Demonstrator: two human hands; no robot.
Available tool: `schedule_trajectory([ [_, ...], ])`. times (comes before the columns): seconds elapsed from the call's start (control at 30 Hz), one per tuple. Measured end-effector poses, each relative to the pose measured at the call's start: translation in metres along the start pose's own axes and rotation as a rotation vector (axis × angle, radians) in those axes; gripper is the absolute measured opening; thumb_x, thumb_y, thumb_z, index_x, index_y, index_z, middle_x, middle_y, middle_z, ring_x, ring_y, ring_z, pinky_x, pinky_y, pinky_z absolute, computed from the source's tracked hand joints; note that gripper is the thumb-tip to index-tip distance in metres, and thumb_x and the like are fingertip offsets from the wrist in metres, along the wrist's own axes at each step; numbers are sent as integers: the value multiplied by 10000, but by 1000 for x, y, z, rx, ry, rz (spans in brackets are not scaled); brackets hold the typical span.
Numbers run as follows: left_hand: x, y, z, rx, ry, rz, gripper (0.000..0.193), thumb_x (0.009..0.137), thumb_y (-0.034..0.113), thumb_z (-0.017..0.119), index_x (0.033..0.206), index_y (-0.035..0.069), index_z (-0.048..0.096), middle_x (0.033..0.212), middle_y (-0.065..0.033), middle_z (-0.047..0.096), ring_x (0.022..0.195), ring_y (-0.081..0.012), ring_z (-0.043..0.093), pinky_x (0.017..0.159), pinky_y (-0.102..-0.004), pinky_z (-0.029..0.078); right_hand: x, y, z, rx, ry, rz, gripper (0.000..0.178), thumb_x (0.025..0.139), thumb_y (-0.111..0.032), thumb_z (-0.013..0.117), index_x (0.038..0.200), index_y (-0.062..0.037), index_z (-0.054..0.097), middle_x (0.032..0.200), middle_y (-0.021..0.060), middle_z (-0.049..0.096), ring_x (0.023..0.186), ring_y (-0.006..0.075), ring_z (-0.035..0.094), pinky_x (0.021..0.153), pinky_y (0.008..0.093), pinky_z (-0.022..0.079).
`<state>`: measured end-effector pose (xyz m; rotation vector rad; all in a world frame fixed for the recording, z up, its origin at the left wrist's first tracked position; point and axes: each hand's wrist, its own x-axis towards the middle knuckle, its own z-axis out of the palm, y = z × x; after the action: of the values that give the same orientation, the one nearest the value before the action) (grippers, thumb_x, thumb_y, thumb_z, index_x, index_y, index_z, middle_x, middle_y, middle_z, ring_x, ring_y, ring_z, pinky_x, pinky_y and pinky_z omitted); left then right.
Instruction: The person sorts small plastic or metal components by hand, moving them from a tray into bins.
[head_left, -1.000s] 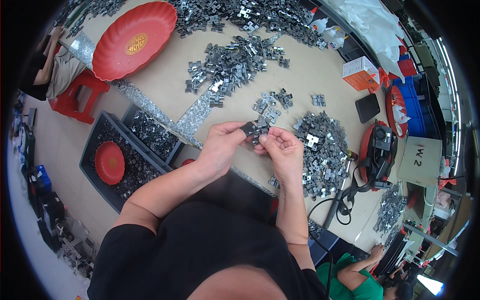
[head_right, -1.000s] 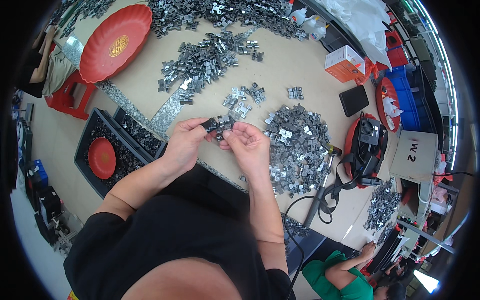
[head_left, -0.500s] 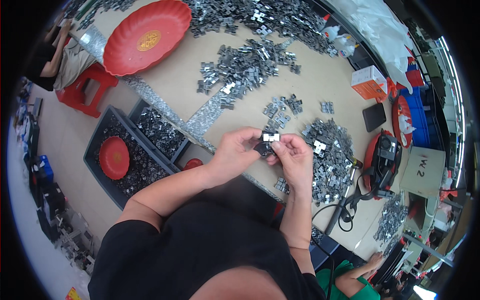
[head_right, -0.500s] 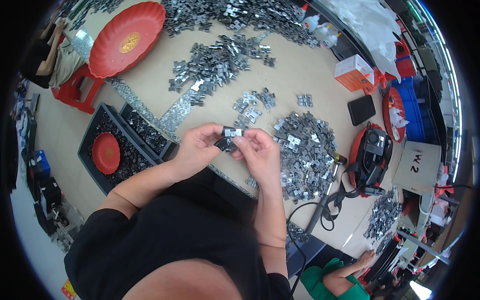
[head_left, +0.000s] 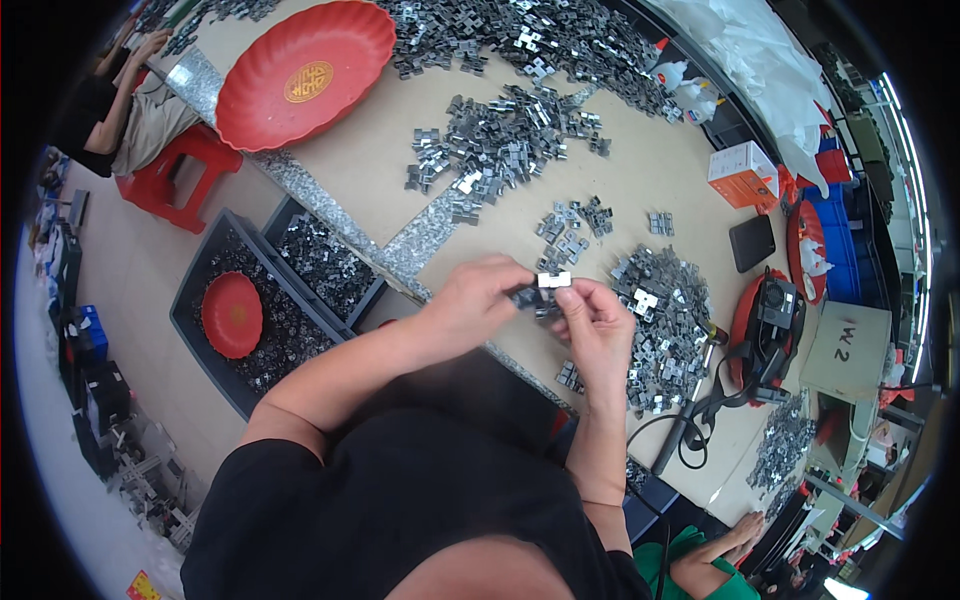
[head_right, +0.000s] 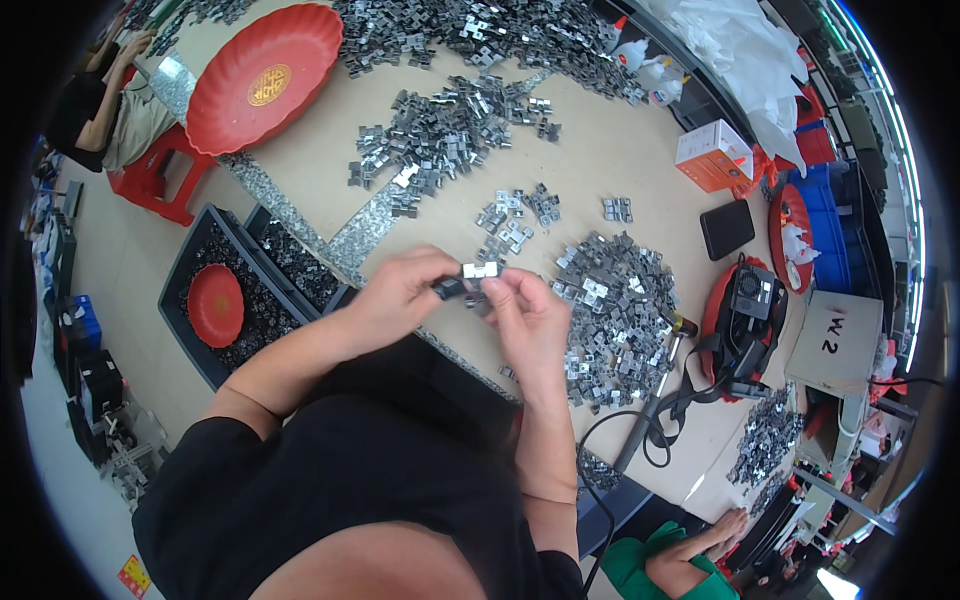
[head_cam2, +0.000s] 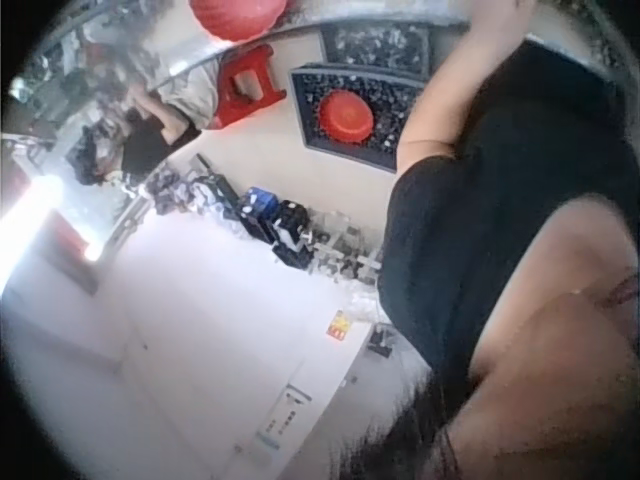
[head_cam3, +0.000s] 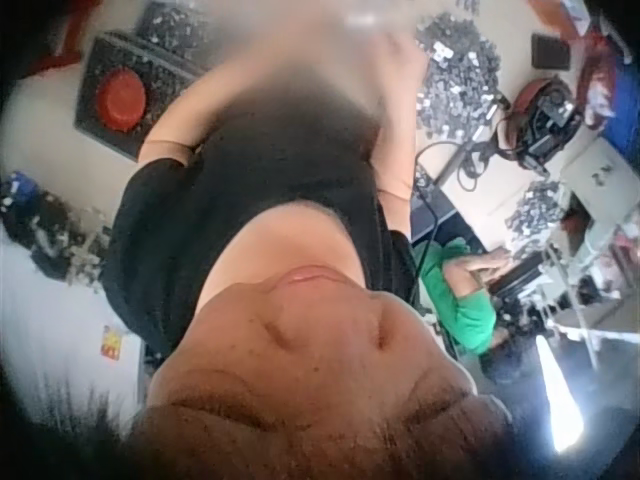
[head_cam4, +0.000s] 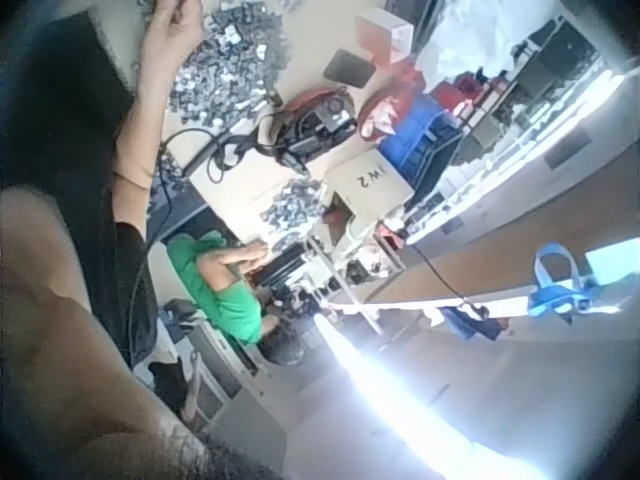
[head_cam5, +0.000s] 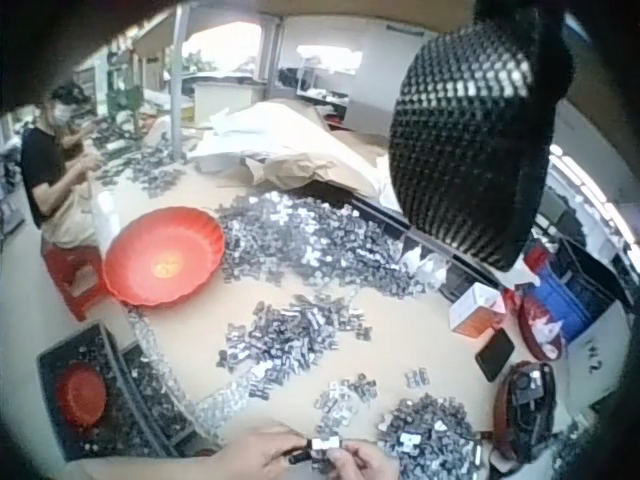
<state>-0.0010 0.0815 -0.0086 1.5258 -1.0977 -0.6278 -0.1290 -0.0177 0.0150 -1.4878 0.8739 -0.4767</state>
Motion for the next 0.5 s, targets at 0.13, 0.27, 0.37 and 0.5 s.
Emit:
schedule_trajectory([
  [0.13, 18, -9, -42, 763, 57, 374, 230, 641, -12, 501, 868, -1, 532, 966, -101, 524, 849, -262, 491, 717, -316, 425, 8, -8, -44, -515, 327, -315, 167, 770, -121, 570, 840, 29, 591, 706, 86, 568, 609, 143, 518, 558, 250, 400],
  [0.27, 16, -11, -62, 897, -94, 342, 236, 669, 26, 467, 896, 18, 529, 975, -80, 505, 886, -230, 477, 726, -315, 426, 13, -20, -64, -820, 343, -294, 189, 748, -143, 580, 844, 20, 595, 716, 129, 543, 645, 243, 533, 598, 305, 413],
  [0.37, 14, -9, -66, 926, -180, 200, 235, 687, 28, 450, 911, 13, 520, 970, -85, 487, 866, -234, 485, 711, -317, 430, 15, -30, -47, -1048, 487, -285, 190, 696, -128, 617, 834, -1, 593, 803, 131, 535, 675, 279, 544, 615, 346, 431],
  [0.5, 15, 1, -72, 931, -177, 50, 221, 702, 23, 443, 915, 5, 501, 909, -97, 471, 825, -250, 498, 683, -320, 435, 23, -25, -22, -831, 173, -350, 226, 670, -122, 635, 840, 13, 574, 820, 144, 536, 677, 274, 548, 624, 350, 431],
])
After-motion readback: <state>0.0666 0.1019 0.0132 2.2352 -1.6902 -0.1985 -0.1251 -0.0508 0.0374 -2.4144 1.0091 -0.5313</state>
